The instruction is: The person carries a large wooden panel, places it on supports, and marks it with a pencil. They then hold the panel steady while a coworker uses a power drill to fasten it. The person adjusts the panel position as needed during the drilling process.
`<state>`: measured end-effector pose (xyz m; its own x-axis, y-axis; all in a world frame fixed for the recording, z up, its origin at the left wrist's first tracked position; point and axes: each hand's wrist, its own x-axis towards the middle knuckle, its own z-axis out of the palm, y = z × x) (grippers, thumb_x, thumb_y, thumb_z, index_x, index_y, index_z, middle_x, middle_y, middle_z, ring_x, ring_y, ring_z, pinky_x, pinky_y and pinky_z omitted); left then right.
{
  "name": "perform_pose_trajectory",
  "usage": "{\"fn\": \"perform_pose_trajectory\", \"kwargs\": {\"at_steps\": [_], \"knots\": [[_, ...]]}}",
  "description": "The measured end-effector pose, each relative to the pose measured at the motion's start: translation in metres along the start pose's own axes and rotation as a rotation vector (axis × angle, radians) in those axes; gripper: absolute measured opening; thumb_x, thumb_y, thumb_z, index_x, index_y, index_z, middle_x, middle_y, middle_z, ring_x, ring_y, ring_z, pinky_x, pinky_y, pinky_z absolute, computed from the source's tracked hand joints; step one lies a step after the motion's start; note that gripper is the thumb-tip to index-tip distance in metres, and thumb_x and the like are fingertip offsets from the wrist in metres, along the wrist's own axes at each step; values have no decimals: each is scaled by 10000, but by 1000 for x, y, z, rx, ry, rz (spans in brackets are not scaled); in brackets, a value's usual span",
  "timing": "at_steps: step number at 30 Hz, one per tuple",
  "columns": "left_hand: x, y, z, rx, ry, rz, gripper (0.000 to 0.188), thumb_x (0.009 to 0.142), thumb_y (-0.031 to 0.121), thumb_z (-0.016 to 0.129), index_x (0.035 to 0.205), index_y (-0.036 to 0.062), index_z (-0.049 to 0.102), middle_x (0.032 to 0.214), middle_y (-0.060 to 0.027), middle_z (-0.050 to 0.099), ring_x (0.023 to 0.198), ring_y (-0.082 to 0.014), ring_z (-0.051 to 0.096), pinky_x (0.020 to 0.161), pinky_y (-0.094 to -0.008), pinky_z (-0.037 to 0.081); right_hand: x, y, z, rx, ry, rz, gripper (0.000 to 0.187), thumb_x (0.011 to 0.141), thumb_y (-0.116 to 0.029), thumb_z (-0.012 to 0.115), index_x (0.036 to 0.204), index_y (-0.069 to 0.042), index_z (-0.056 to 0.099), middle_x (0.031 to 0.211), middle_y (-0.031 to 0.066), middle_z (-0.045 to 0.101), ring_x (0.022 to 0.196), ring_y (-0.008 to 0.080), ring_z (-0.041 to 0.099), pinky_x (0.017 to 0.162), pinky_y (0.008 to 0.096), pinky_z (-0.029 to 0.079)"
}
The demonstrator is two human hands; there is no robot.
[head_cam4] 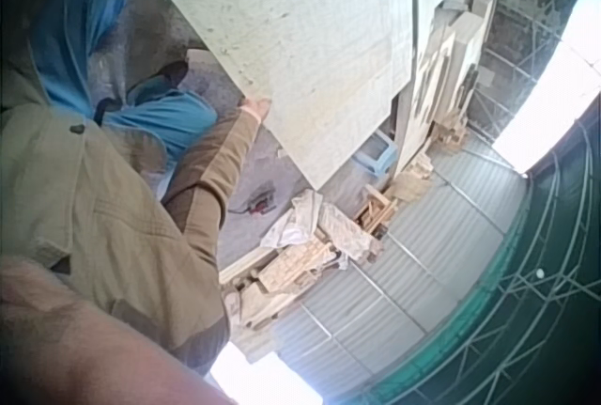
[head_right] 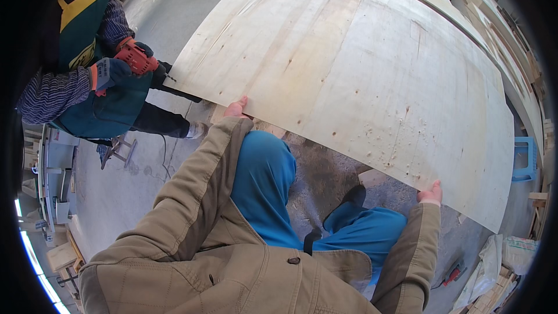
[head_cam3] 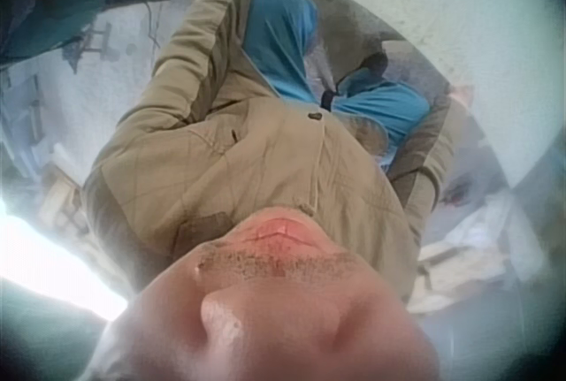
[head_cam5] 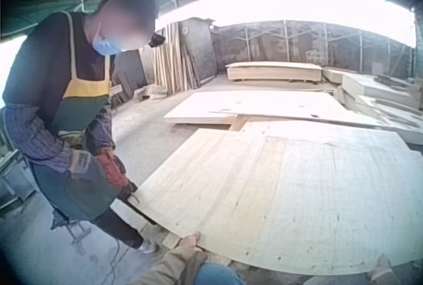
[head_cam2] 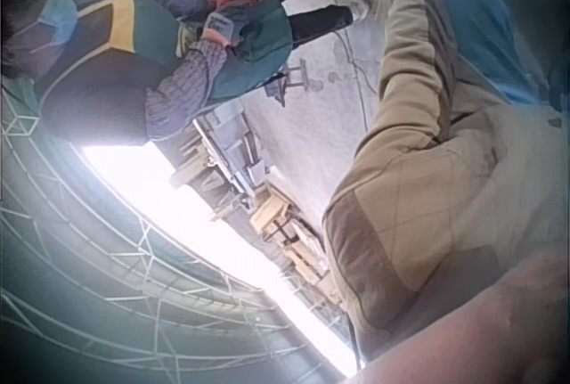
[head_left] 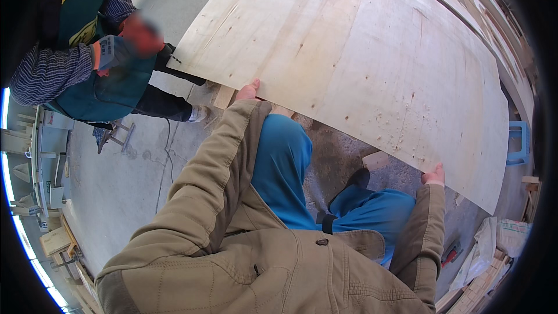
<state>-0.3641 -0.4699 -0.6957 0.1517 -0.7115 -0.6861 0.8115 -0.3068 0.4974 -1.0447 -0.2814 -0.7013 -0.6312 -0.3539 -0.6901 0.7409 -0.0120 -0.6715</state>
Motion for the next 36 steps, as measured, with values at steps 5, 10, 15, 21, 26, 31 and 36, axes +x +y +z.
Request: {"fn": "perform_pose_trajectory", "kwargs": {"at_steps": [5, 10, 15, 21, 26, 31, 36], "knots": [[11, 0, -8, 42, -9, 2, 296, 1005, 162, 581, 1260, 17, 540, 1253, -147, 612, 1149, -300, 597, 1056, -471, 483, 5, 0, -3, -16, 7, -15, 458, 1047, -377, 470, 1359, -50, 540, 1376, 127, 586, 1255, 325, 562, 1095, 520, 426], [21, -3, -16, 50, -13, 2, 281, 1006, 163, 580, 1244, 15, 551, 1240, -147, 620, 1137, -298, 600, 1054, -474, 483, 15, 0, -10, -15, -2, -18, 451, 1046, -382, 475, 1344, -54, 556, 1364, 123, 596, 1242, 315, 572, 1088, 513, 432], [37, -5, -27, 49, -27, 13, 298, 1006, 164, 578, 1261, 13, 551, 1257, -148, 616, 1152, -305, 594, 1067, -482, 469, 21, -2, -12, -34, -10, -8, 448, 1045, -392, 476, 1334, -61, 566, 1357, 114, 603, 1237, 313, 575, 1084, 512, 434], [53, -3, -39, 211, -81, 18, 332, 1015, 170, 549, 1302, 5, 536, 1296, -161, 602, 1192, -315, 580, 1080, -482, 458, 31, -1, -18, -39, -7, -29, 451, 1046, -394, 472, 1341, -66, 564, 1357, 111, 604, 1242, 316, 572, 1083, 523, 435], [55, -6, -39, 173, -23, 38, 330, 1012, 167, 558, 1291, -6, 533, 1285, -165, 601, 1173, -308, 589, 1064, -466, 479, 34, -4, -19, -70, -40, -40, 467, 1048, -398, 467, 1344, -48, 558, 1362, 118, 600, 1249, 317, 567, 1099, 499, 424], [60, -1, -43, 255, -18, 71, 325, 1003, 162, 583, 1279, 0, 533, 1247, -157, 614, 1147, -297, 599, 1034, -454, 507, 32, -2, -19, -71, -15, -30, 491, 1054, -400, 449, 1348, -18, 541, 1379, 122, 588, 1256, 307, 563, 1116, 460, 412], [57, -2, -40, 239, -32, 104, 319, 1003, 154, 578, 1285, 8, 547, 1248, -146, 619, 1131, -289, 607, 1034, -449, 501, 45, 0, -27, -83, -86, -67, 480, 1057, -400, 444, 1325, -20, 562, 1351, 136, 605, 1242, 303, 574, 1098, 450, 430]]}}
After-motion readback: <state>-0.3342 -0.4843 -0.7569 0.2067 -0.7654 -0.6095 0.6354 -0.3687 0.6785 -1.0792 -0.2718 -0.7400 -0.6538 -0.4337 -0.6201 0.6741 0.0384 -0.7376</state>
